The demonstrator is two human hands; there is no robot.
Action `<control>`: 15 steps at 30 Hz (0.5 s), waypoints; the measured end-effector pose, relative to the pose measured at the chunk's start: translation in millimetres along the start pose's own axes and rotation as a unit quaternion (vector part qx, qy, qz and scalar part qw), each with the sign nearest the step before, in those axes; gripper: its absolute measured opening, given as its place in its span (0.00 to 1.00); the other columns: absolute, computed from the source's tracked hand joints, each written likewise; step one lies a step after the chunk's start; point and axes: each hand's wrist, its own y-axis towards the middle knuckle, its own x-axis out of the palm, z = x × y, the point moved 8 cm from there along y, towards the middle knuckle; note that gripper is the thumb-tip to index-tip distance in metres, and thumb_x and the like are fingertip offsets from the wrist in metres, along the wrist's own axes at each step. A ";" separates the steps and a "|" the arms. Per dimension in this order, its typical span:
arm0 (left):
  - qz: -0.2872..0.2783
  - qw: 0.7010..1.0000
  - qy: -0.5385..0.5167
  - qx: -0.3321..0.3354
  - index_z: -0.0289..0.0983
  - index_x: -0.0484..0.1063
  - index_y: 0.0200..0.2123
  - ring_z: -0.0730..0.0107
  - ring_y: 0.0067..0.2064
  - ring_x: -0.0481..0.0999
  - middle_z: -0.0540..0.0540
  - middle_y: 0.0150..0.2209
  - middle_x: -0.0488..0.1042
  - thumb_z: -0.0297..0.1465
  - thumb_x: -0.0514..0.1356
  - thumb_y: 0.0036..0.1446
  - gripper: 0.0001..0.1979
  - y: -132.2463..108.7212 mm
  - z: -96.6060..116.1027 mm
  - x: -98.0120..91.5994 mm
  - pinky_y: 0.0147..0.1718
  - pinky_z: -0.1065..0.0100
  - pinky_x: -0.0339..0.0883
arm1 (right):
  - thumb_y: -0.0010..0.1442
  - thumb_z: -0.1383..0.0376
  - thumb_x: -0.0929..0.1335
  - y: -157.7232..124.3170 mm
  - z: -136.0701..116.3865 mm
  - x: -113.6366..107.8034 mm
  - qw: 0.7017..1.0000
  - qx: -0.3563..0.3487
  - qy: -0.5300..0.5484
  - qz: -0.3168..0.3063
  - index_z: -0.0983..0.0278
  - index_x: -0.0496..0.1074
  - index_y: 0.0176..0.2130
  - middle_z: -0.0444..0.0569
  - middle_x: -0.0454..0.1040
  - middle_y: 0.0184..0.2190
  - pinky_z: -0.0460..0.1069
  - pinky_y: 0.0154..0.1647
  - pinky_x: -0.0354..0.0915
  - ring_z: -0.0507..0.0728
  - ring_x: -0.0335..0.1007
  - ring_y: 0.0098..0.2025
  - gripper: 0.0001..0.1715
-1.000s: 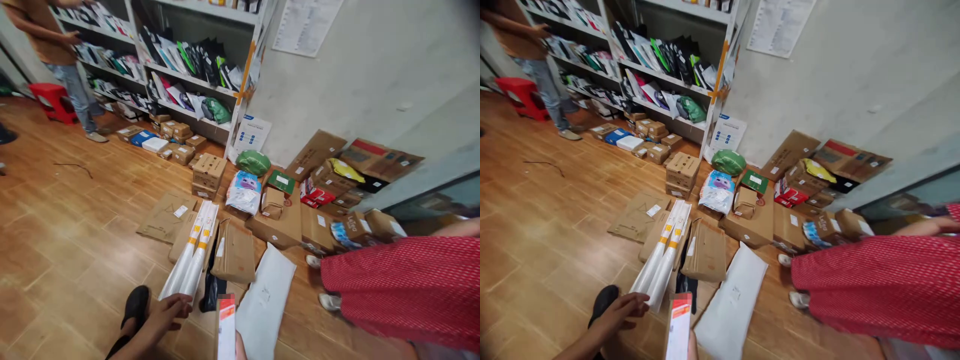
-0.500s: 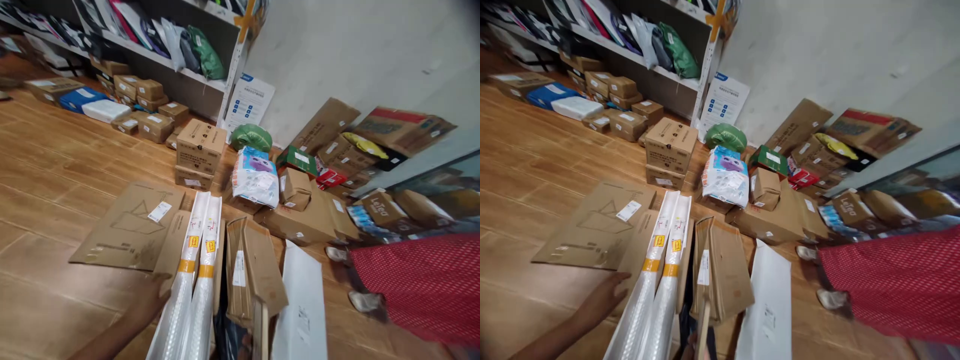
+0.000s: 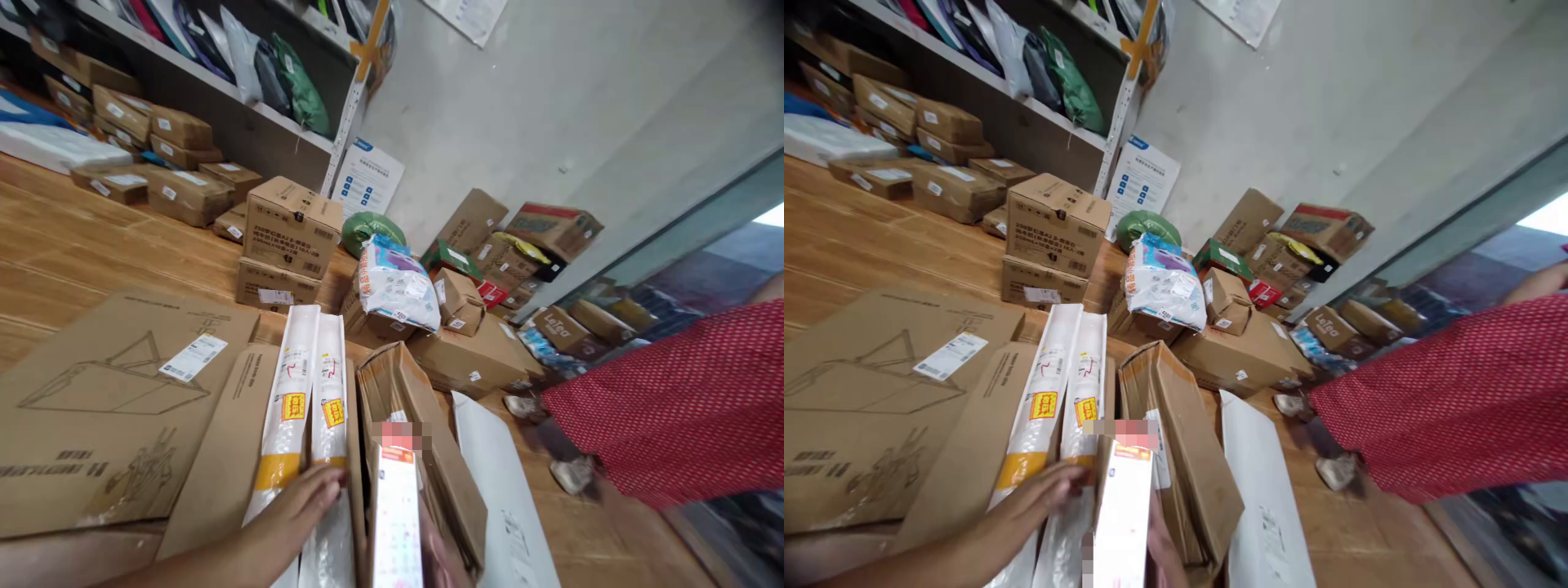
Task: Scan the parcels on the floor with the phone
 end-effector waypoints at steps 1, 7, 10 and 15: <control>-0.047 0.989 -0.133 -0.034 0.45 0.63 0.56 0.51 0.58 0.61 0.43 0.57 0.64 0.57 0.44 0.54 0.33 -4.0 0.4 14.2 0.52 0.49 0.62 | 0.57 0.46 0.60 1.6 -2.7 10.9 0.997 0.031 0.061 -0.017 0.58 0.67 0.51 0.54 0.74 0.48 0.64 0.46 0.68 0.66 0.69 0.52 0.29; -0.114 0.903 -0.398 -0.114 0.49 0.59 0.58 0.52 0.51 0.69 0.44 0.51 0.71 0.58 0.53 0.47 0.37 -20.3 22.7 38.0 0.41 0.55 0.69 | 0.46 0.57 0.70 19.8 -27.5 75.3 0.958 0.095 0.267 -0.052 0.61 0.66 0.47 0.50 0.78 0.41 0.55 0.44 0.69 0.62 0.74 0.43 0.27; -0.092 0.909 -0.385 -0.129 0.52 0.54 0.60 0.51 0.49 0.70 0.45 0.53 0.69 0.57 0.57 0.45 0.39 -24.3 20.5 26.6 0.37 0.56 0.71 | 0.43 0.58 0.73 26.5 -23.0 85.2 0.970 0.076 0.232 -0.014 0.62 0.65 0.45 0.49 0.78 0.38 0.54 0.42 0.69 0.60 0.74 0.39 0.29; -0.104 0.910 -0.382 -0.126 0.48 0.58 0.59 0.49 0.53 0.67 0.43 0.55 0.68 0.56 0.56 0.47 0.37 -33.2 14.8 19.8 0.39 0.55 0.71 | 0.49 0.55 0.69 25.9 -21.6 88.4 0.979 0.036 0.197 -0.033 0.63 0.66 0.46 0.50 0.77 0.40 0.53 0.44 0.67 0.59 0.73 0.40 0.27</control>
